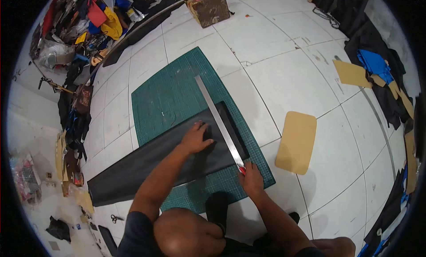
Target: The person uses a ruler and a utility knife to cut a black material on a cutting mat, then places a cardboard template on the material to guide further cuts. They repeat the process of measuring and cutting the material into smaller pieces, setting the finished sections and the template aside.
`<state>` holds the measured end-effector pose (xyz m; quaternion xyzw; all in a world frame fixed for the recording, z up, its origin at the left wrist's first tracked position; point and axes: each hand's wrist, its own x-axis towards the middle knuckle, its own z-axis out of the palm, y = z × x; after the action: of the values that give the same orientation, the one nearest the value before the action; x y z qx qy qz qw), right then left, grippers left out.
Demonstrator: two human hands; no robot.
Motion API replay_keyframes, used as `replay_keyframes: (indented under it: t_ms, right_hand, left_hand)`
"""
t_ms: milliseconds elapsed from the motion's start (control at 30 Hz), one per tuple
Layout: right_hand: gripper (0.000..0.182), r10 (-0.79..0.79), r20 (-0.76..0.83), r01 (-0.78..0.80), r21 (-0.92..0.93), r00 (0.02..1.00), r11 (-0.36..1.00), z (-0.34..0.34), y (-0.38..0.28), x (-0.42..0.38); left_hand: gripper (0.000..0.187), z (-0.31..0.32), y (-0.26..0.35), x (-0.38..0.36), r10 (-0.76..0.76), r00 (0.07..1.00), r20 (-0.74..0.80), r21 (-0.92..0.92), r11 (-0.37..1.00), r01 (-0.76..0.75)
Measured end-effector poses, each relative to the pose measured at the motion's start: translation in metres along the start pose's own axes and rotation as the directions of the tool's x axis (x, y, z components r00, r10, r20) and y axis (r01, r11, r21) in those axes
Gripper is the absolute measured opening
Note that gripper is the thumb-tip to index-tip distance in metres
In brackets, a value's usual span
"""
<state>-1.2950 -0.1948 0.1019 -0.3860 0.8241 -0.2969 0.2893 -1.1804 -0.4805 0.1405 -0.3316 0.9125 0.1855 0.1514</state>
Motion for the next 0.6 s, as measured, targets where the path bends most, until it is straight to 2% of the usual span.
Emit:
replay_keyframes:
  t_ms: [33,133,267,367,467,600]
  right_hand:
    - [0.036,0.005,0.004,-0.005,0.000,1.000,1.000,-0.001,0.000,-0.003]
    - [0.034,0.038,0.032,-0.037,-0.035,0.999,0.999,-0.005,-0.003,-0.005]
    - [0.034,-0.030,-0.007,0.030,-0.057,1.000,0.998,0.000,0.006,-0.003]
    - [0.039,-0.099,-0.073,0.096,-0.040,0.992,0.995,0.013,0.010,-0.003]
    - [0.042,-0.038,-0.074,0.035,-0.040,0.997,0.999,0.020,0.003,-0.002]
    - [0.038,0.058,-0.005,-0.058,-0.015,0.998,0.998,0.009,-0.005,0.002]
  left_hand:
    - [0.088,0.002,0.002,0.013,0.016,0.999,-0.030,-0.043,0.999,-0.018]
    - [0.099,0.010,0.007,0.046,0.044,0.995,-0.094,0.111,0.993,-0.034]
    - [0.108,0.011,0.001,0.068,0.066,0.991,-0.118,0.049,0.997,-0.060]
    - [0.109,0.018,-0.011,0.076,0.076,0.994,-0.076,-0.009,0.997,-0.077]
    - [0.111,0.024,-0.024,0.081,0.113,0.989,-0.094,-0.089,0.989,-0.121]
    - [0.114,0.021,-0.022,0.079,0.103,0.988,-0.115,-0.101,0.988,-0.115]
